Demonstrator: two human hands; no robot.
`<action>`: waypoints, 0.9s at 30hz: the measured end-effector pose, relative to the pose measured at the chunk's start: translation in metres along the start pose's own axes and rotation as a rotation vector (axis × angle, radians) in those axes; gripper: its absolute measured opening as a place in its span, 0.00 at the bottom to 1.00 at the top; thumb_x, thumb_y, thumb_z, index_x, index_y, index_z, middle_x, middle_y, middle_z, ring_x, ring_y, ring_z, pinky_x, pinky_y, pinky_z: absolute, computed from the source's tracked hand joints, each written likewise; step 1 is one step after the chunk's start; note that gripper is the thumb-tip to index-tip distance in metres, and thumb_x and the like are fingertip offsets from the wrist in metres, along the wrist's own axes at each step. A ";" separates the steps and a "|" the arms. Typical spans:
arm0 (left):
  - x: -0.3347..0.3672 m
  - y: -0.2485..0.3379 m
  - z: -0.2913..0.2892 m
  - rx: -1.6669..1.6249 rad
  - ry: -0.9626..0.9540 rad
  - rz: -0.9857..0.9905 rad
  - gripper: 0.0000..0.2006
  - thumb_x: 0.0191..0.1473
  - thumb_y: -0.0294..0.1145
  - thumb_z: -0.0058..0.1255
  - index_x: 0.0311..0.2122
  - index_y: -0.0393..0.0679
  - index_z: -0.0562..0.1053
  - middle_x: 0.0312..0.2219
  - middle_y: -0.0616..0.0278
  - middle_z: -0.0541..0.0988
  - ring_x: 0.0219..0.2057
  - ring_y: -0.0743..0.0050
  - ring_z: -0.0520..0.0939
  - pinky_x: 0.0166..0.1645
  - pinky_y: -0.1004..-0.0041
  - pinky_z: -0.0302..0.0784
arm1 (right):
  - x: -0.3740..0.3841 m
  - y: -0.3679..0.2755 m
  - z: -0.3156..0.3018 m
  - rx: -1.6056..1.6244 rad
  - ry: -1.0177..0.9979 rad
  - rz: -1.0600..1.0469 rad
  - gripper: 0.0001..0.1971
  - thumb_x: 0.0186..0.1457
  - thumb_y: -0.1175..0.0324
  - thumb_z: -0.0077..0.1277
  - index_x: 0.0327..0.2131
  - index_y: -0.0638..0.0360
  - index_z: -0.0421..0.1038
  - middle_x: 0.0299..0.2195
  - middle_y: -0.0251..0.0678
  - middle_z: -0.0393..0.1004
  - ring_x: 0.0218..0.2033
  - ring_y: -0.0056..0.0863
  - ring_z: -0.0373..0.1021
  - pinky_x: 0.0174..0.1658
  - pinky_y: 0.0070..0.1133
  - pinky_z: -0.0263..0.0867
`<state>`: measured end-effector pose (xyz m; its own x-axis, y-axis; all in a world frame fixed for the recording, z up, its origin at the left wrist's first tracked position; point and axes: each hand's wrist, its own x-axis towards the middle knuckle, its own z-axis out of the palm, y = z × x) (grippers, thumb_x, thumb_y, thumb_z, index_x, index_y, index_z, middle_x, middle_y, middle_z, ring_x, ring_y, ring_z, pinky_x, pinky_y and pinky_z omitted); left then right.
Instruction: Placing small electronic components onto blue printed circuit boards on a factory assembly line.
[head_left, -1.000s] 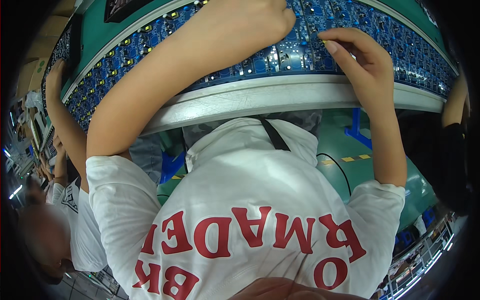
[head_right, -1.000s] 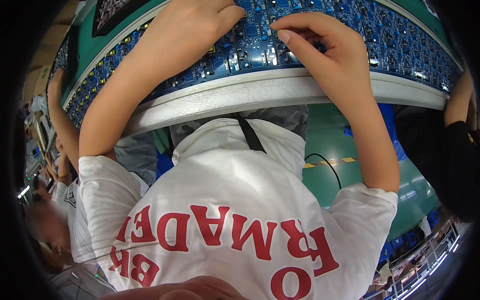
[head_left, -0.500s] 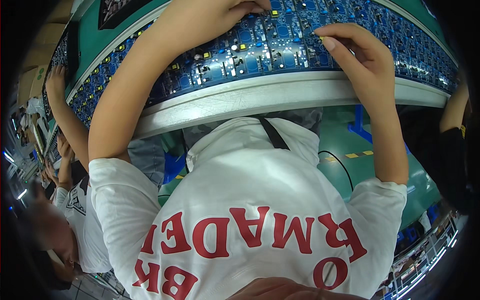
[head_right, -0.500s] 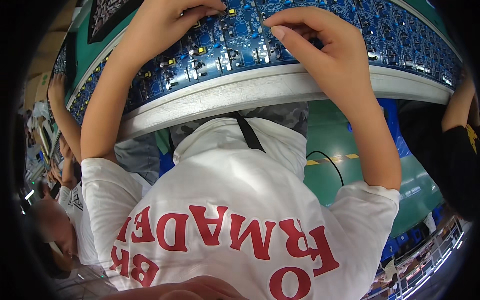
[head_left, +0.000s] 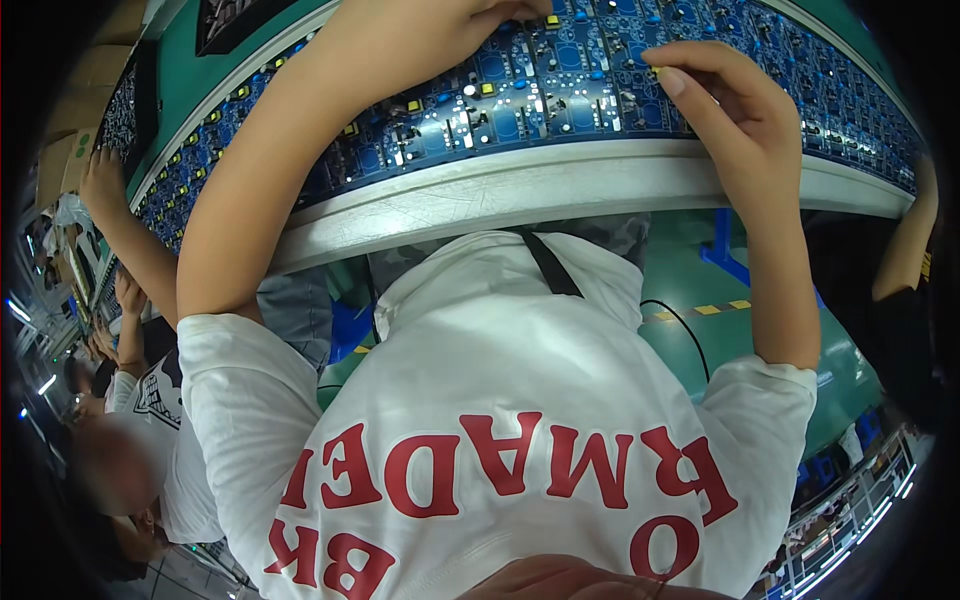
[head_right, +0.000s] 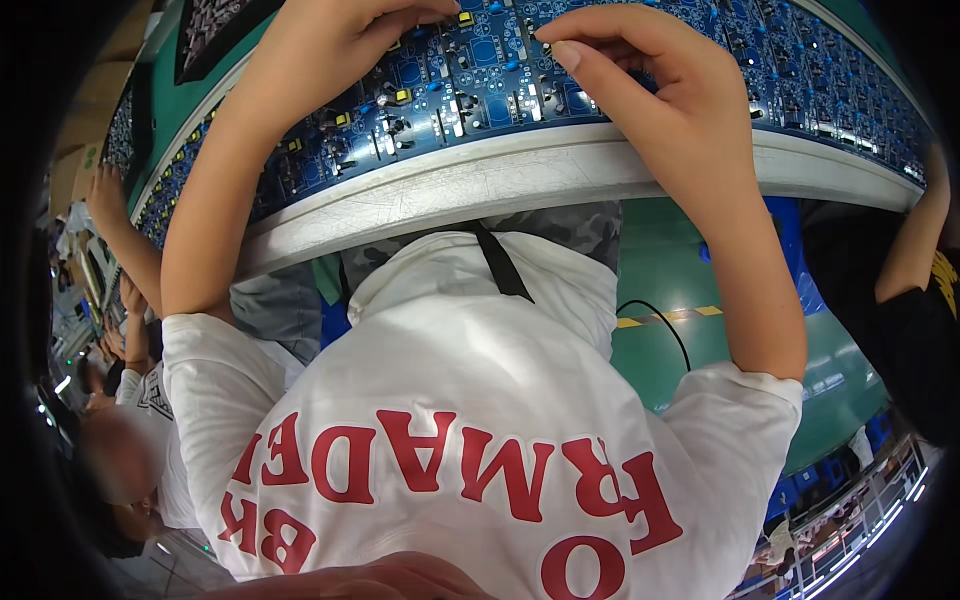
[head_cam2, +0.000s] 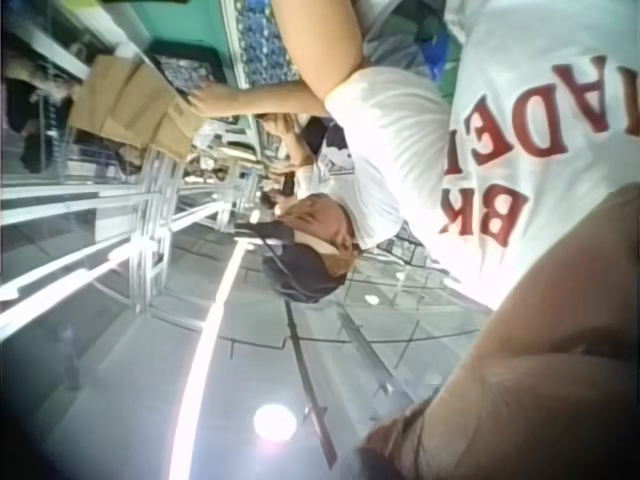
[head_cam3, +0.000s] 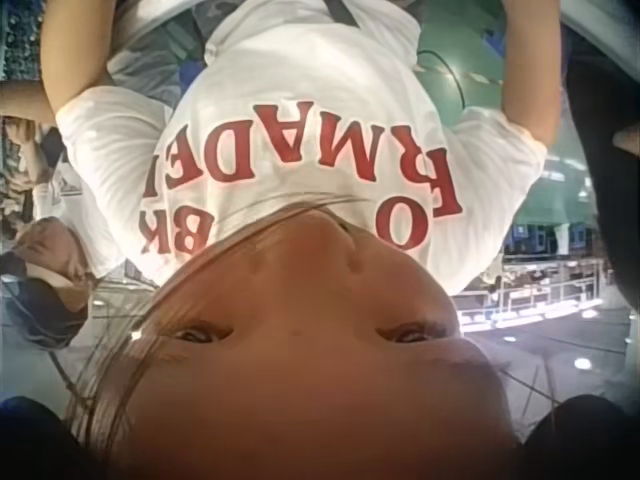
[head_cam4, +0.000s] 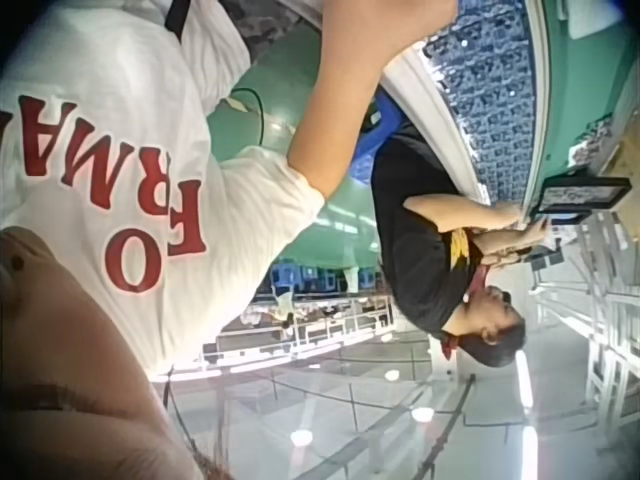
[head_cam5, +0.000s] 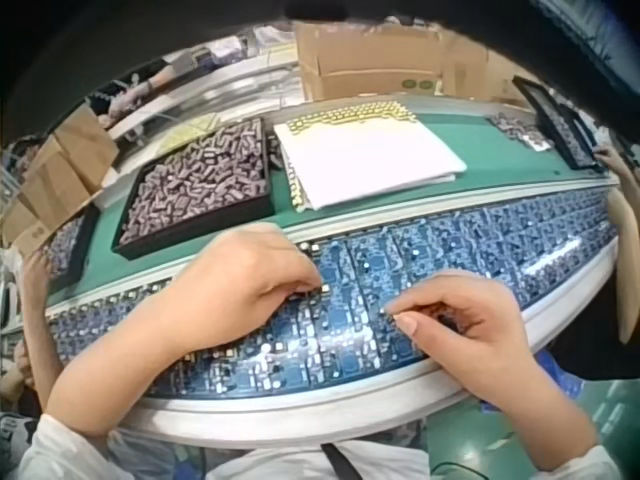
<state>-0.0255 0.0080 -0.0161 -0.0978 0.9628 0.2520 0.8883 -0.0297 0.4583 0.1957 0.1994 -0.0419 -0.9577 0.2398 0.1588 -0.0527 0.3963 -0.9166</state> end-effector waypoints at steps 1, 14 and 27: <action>0.003 -0.006 0.004 -0.027 0.073 0.127 0.07 0.48 0.20 0.58 0.35 0.38 0.81 0.31 0.51 0.82 0.37 0.49 0.82 0.45 0.59 0.77 | 0.000 0.000 0.000 0.001 -0.001 0.000 0.09 0.63 0.73 0.56 0.46 0.60 0.80 0.42 0.30 0.79 0.39 0.14 0.71 0.42 0.13 0.64; 0.000 0.031 -0.009 0.303 -0.096 0.090 0.09 0.47 0.24 0.54 0.35 0.37 0.80 0.30 0.54 0.82 0.40 0.56 0.80 0.49 0.63 0.74 | 0.001 0.002 -0.001 -0.001 0.002 0.008 0.09 0.63 0.73 0.56 0.46 0.60 0.80 0.43 0.31 0.80 0.42 0.15 0.72 0.45 0.13 0.66; 0.017 0.021 -0.052 0.063 0.205 -0.416 0.09 0.55 0.27 0.57 0.41 0.36 0.80 0.30 0.50 0.83 0.33 0.60 0.84 0.40 0.64 0.78 | 0.018 -0.019 0.011 -0.165 -0.070 -0.032 0.09 0.60 0.73 0.59 0.44 0.59 0.81 0.39 0.32 0.82 0.40 0.19 0.75 0.43 0.17 0.70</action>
<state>-0.0314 0.0095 0.0419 -0.5327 0.8162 0.2237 0.7796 0.3704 0.5050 0.1767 0.1864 -0.0261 -0.9739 0.1651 0.1557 -0.0417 0.5440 -0.8381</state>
